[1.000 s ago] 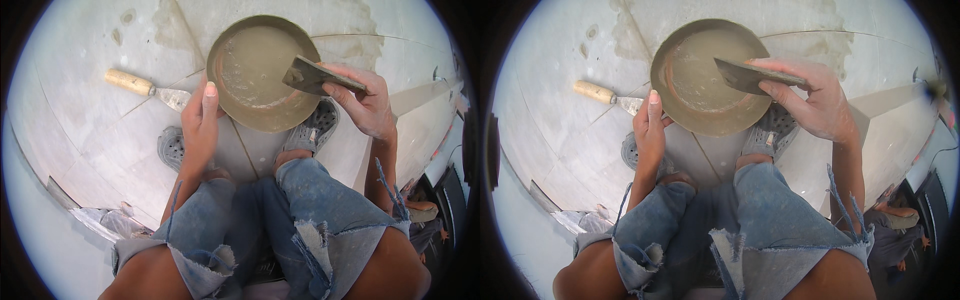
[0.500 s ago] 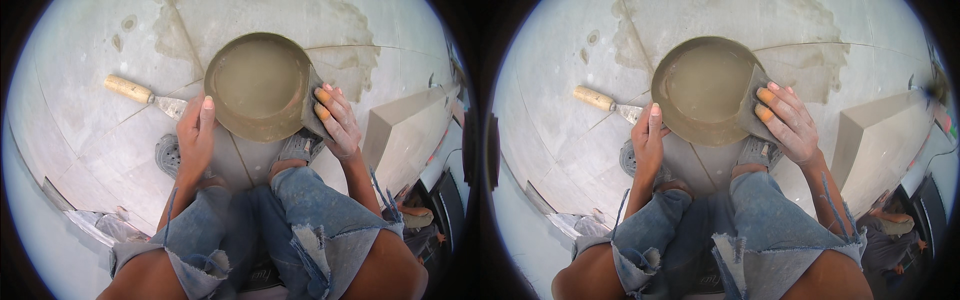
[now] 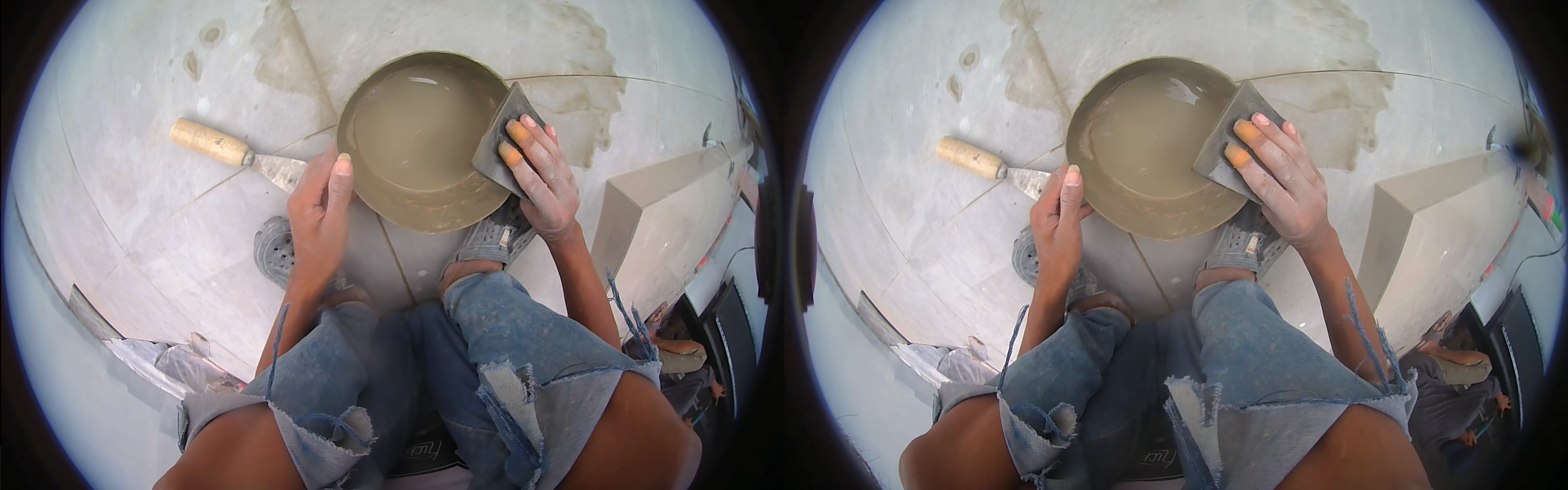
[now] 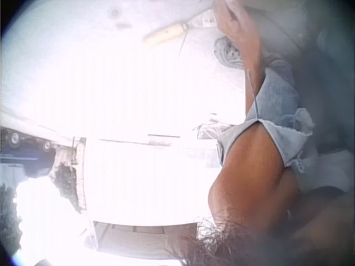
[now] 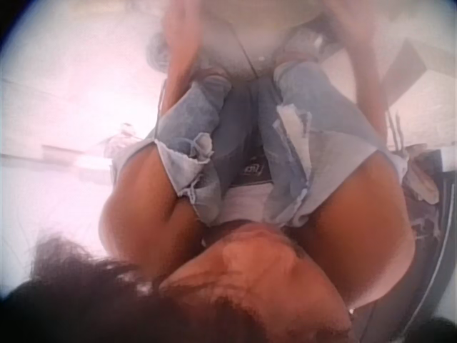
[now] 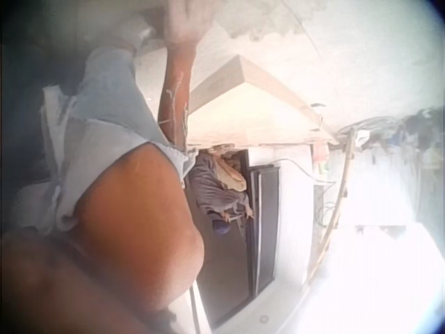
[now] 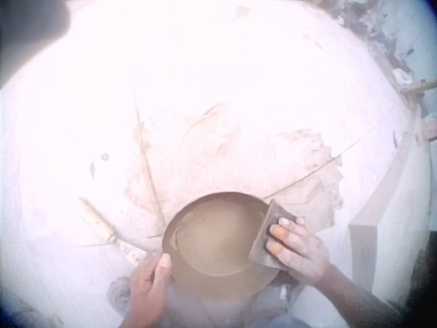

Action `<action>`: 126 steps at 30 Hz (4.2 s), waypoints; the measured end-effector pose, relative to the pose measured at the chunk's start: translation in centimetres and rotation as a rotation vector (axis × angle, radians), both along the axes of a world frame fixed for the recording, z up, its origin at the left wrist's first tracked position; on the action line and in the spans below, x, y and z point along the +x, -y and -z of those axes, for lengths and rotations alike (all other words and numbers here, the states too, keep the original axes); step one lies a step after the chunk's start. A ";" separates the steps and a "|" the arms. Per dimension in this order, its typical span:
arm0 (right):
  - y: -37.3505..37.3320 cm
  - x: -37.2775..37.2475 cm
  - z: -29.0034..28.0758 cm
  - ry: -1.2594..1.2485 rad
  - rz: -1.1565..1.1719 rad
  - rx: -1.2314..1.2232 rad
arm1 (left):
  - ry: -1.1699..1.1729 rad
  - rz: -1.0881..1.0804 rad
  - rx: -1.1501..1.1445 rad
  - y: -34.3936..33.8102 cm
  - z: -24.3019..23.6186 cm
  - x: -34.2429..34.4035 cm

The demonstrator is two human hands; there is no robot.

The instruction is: The person applies grout to tile joints using a rubber float, repeatedly dipping the float into a bowl of grout and spreading it across the floor. The person also uses a trowel to scrape excess grout from the float and occasionally wipes the float against the bowl.

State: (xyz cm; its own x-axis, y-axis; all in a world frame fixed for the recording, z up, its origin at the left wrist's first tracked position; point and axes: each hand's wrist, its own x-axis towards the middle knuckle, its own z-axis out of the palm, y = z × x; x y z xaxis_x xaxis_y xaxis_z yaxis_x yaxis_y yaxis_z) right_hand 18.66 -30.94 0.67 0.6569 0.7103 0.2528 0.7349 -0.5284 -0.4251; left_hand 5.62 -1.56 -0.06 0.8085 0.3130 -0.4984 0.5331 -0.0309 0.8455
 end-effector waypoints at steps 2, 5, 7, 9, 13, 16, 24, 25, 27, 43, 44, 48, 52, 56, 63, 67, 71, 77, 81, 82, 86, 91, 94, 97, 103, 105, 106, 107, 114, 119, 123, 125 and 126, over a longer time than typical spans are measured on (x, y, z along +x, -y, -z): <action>-0.1 0.3 -0.3 -0.011 -0.002 -0.009 | 0.006 0.005 0.003 0.0 0.1 0.0; 0.0 0.7 -0.5 -0.025 -0.013 -0.041 | 0.005 0.006 -0.011 -0.1 0.0 0.0; 0.1 1.2 -0.2 0.001 -0.001 -0.044 | 0.044 -0.048 -0.010 0.2 -0.1 0.2; 0.0 2.1 0.1 0.023 0.000 -0.039 | 0.072 -0.069 0.000 0.3 0.1 0.2; 0.3 4.9 0.2 0.110 0.090 -0.131 | 0.077 -0.077 -0.003 0.4 -0.1 0.3; 1.5 7.3 -0.2 0.242 0.137 -0.100 | 0.075 -0.076 -0.027 0.5 -0.1 0.3; -2.4 7.8 -8.2 -0.048 0.197 -0.117 | 0.140 0.173 0.248 1.1 -1.3 0.7; -3.3 7.5 -9.5 -0.083 0.157 -0.170 | 0.132 0.170 0.263 1.1 -1.7 0.8; -4.9 7.3 -11.8 -0.154 0.090 -0.292 | 0.102 0.167 0.230 1.0 -2.4 1.3; -11.1 2.8 -9.3 -0.105 -0.343 -0.994 | 0.086 0.013 -0.037 1.7 -2.9 2.1; -11.6 2.8 -9.5 -0.084 -0.325 -0.995 | 0.091 0.015 -0.044 1.6 -2.8 2.1; -11.6 3.2 -7.9 -0.083 -0.204 -1.089 | -0.012 0.004 -0.171 1.6 -3.1 2.0; -10.8 1.6 -8.1 -0.247 -0.215 -0.983 | -0.003 0.012 -0.251 1.6 -3.0 2.4; -11.6 2.7 -7.9 -0.291 -0.058 -0.579 | 0.010 -0.005 -0.310 1.6 -2.7 2.1; -10.7 -0.2 -6.0 -0.858 0.570 0.277 | 0.056 0.040 -0.402 2.0 -2.9 1.9; -9.8 -2.3 -3.6 -0.741 0.801 0.449 | 0.039 0.087 -0.422 2.2 -3.5 2.2; -9.9 -0.9 -2.6 -0.654 0.844 0.427 | 0.063 0.157 -0.410 2.4 -3.2 2.2; -11.0 -0.1 -3.1 -0.771 0.785 0.328 | 0.015 0.190 -0.484 2.4 -3.2 2.1; -12.5 -1.5 -3.4 -0.986 0.683 0.475 | -0.002 0.188 -0.502 2.5 -3.3 2.1; -12.8 -1.8 -3.7 -1.007 0.648 0.486 | -0.003 0.185 -0.506 2.5 -3.4 2.2; -12.2 -2.1 -4.6 -1.154 0.682 0.508 | 0.022 0.160 -0.489 2.5 -2.6 1.9; -11.4 -1.3 -4.2 -1.079 0.889 0.694 | 0.005 0.071 -0.525 2.8 -3.0 2.1; -12.3 -1.3 -4.2 -1.061 0.931 0.777 | 0.010 0.097 -0.532 2.8 -3.1 2.2; -13.4 -1.5 -4.2 -1.115 0.907 0.835 | 0.006 0.150 -0.530 2.5 -3.2 2.3; -12.6 -1.8 -4.5 -1.290 0.718 0.630 | 0.007 0.150 -0.557 2.3 -2.8 2.1; -11.6 -1.7 -4.6 -1.312 0.597 0.546 | 0.013 0.138 -0.554 2.0 -2.4 2.0; -11.0 -1.5 -4.6 -1.312 0.527 0.522 | -0.002 0.144 -0.555 1.9 -2.4 2.1; -10.6 -1.3 -4.6 -1.311 0.457 0.498 | -0.018 0.151 -0.557 1.7 -2.6 2.3; -10.8 -0.4 -3.8 -1.210 0.737 0.682 | 0.031 0.136 -0.555 1.7 -2.2 2.1; -11.8 -1.6 -4.3 -1.218 0.470 0.523 | 0.047 0.155 -0.571 1.2 -1.4 2.1; -10.1 -0.9 -4.9 -1.242 0.303 0.410 | 0.031 0.128 -0.578 0.4 -1.6 1.9; -10.4 -1.0 -6.3 -1.292 0.596 0.551 | 0.026 0.128 -0.554 0.5 -2.0 2.1; -10.4 -1.1 -6.1 -1.229 0.694 0.600 | 0.023 0.128 -0.541 0.6 -2.2 2.2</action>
State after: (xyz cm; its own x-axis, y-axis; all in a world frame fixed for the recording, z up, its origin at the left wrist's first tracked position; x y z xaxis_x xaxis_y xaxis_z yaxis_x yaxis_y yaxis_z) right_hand 17.53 -20.51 6.81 0.8162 0.1797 -0.5491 -0.5308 -0.1420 -0.8355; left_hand 7.82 -2.13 2.10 0.8360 -0.0838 -0.5424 0.5346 0.3478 0.7703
